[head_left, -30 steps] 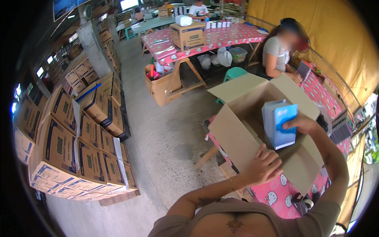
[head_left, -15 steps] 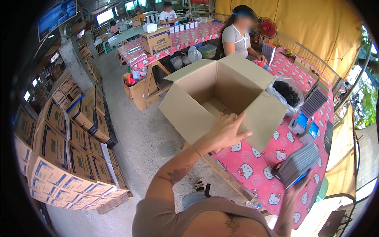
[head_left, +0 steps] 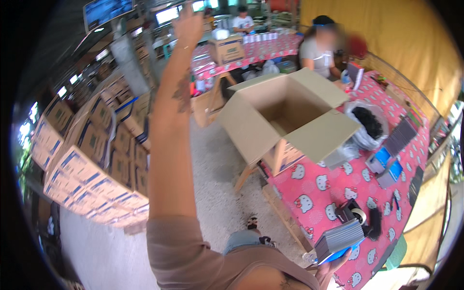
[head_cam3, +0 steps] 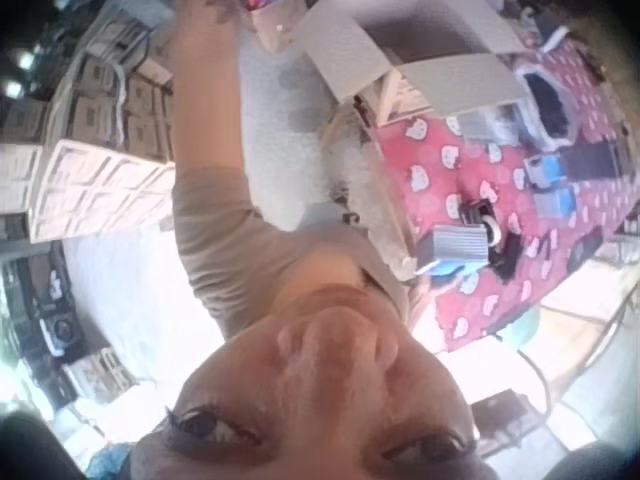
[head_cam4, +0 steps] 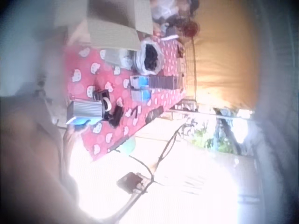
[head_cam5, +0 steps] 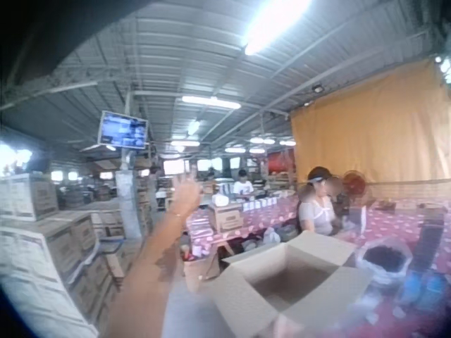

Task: The person cuts a spiral binding coil with scissors, inserts the coil into the holes of a notebook, and places multiple bound notebooks into a cardboard box.

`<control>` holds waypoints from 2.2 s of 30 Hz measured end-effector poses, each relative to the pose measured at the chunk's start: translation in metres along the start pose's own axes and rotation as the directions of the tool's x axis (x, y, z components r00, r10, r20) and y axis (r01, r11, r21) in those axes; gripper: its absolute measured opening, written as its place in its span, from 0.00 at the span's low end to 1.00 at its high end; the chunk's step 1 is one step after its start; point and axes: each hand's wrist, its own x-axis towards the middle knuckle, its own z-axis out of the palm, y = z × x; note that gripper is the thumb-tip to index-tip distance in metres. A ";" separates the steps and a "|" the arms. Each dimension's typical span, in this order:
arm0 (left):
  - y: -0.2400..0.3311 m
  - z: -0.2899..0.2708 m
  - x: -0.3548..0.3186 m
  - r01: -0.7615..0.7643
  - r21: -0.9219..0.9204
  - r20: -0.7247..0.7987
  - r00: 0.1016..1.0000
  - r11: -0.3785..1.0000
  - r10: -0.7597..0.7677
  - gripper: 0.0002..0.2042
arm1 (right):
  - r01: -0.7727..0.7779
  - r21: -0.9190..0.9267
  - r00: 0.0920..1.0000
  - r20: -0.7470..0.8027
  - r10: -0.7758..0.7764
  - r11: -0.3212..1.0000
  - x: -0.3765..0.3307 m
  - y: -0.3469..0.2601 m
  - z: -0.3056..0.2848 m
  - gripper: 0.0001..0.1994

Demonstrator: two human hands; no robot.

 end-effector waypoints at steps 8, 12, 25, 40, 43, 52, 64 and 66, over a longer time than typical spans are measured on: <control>0.067 0.015 -0.034 -0.018 -0.031 0.407 0.913 0.999 0.029 0.15 | -0.143 -0.034 0.984 0.099 0.145 0.989 0.005 0.027 0.022 0.34; 0.127 -0.001 -0.075 -0.080 -0.618 0.514 0.712 0.782 0.479 0.27 | -0.219 -0.070 0.975 0.012 0.221 0.973 0.003 0.040 0.022 0.34; 0.306 -0.090 -0.258 -0.002 -0.743 0.495 0.671 0.669 0.552 0.35 | -0.389 -0.106 0.921 -0.029 0.388 0.915 0.014 0.056 0.066 0.34; 0.212 -0.089 -0.209 -0.283 -0.693 0.301 0.722 0.663 0.623 0.29 | -0.342 -0.063 0.937 -0.104 0.334 0.938 0.027 0.075 0.058 0.35; 0.193 -0.088 -0.206 -0.343 -0.667 0.283 0.705 0.662 0.650 0.27 | -0.391 -0.048 0.919 -0.065 0.388 0.919 0.036 0.087 0.066 0.35; 0.147 -0.125 -0.219 -0.225 -0.514 0.386 0.801 0.828 0.458 0.27 | -0.617 -0.039 0.786 -0.079 0.613 0.786 0.051 0.103 0.052 0.34; 0.016 -0.185 -0.245 -0.311 -0.287 0.377 0.833 0.906 0.406 0.23 | -0.406 -0.099 0.806 0.429 0.408 0.908 0.086 0.101 0.127 0.43; -0.022 -0.199 -0.256 -0.348 -0.206 0.329 0.856 0.915 0.400 0.21 | -0.417 -0.129 0.762 0.491 0.423 0.900 0.085 0.122 0.119 0.39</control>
